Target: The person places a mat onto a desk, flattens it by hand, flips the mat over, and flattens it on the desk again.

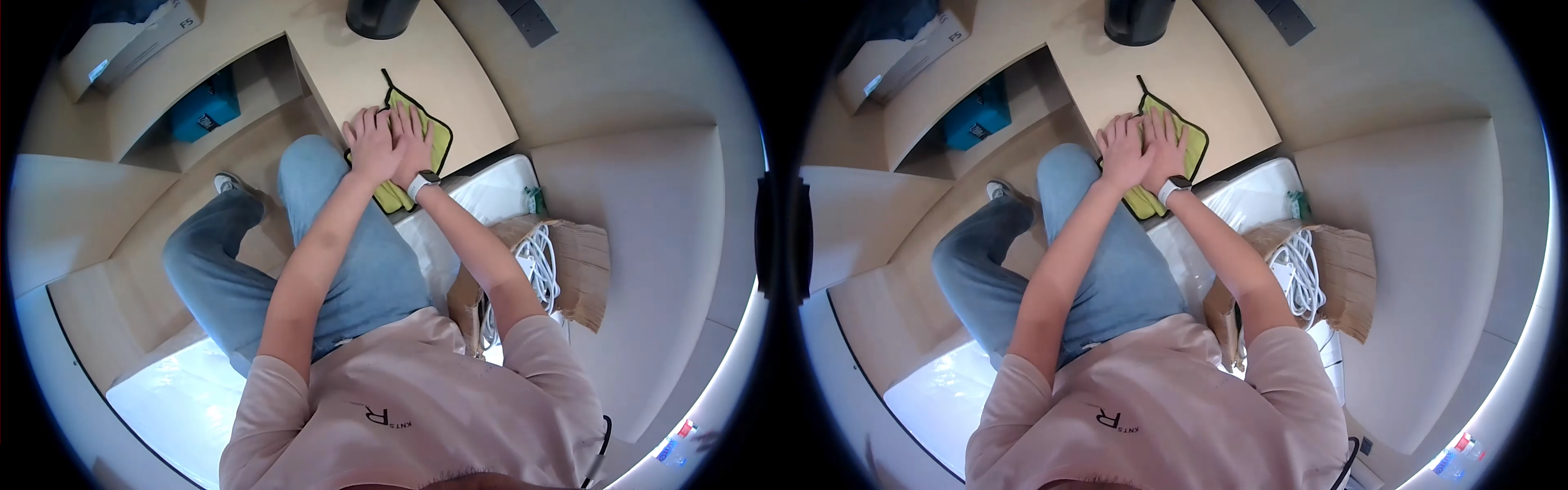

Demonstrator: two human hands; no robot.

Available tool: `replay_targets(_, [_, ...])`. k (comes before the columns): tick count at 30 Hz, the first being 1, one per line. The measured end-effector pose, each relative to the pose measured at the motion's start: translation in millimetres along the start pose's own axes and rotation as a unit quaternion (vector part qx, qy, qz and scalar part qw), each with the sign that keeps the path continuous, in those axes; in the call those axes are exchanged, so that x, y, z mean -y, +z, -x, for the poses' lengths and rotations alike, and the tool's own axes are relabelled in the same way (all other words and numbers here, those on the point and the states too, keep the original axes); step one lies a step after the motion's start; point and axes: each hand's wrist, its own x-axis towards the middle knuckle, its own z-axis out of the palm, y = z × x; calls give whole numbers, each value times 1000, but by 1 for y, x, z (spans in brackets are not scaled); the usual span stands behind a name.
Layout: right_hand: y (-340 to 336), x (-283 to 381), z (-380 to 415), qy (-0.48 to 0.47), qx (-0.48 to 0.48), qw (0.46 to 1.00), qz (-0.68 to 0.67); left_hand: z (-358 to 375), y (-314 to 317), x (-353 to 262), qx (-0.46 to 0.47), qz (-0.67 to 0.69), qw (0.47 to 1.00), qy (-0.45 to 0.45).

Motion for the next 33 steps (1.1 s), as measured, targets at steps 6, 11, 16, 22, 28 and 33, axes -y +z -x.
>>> replay_targets(6, [5, -1, 0, 1, -20, 1000, 7, -1, -1, -3, 6, -5, 1000, -5])
replay_targets(11, [1, 0, 0, 5, -16, 1000, 10, -1, 0, 2, 7, 1, 1000, -2])
replay_targets(16, [0, 0, 1, 5, -13, 1000, 8, 0, 2, 4, 5, 10, 1000, -1])
replay_targets(22, [2, 0, 0, 5, -20, 1000, 10, 0, -2, 1, 13, 17, 1000, -11])
replay_targets(28, [6, -2, 1, 27, -22, 999, 6, 18, -48, -36, -87, 119, 988, 50])
replay_targets(33, [-3, 4, 2, 50, -49, 996, -54, 91, -256, -122, -148, 332, 927, 96])
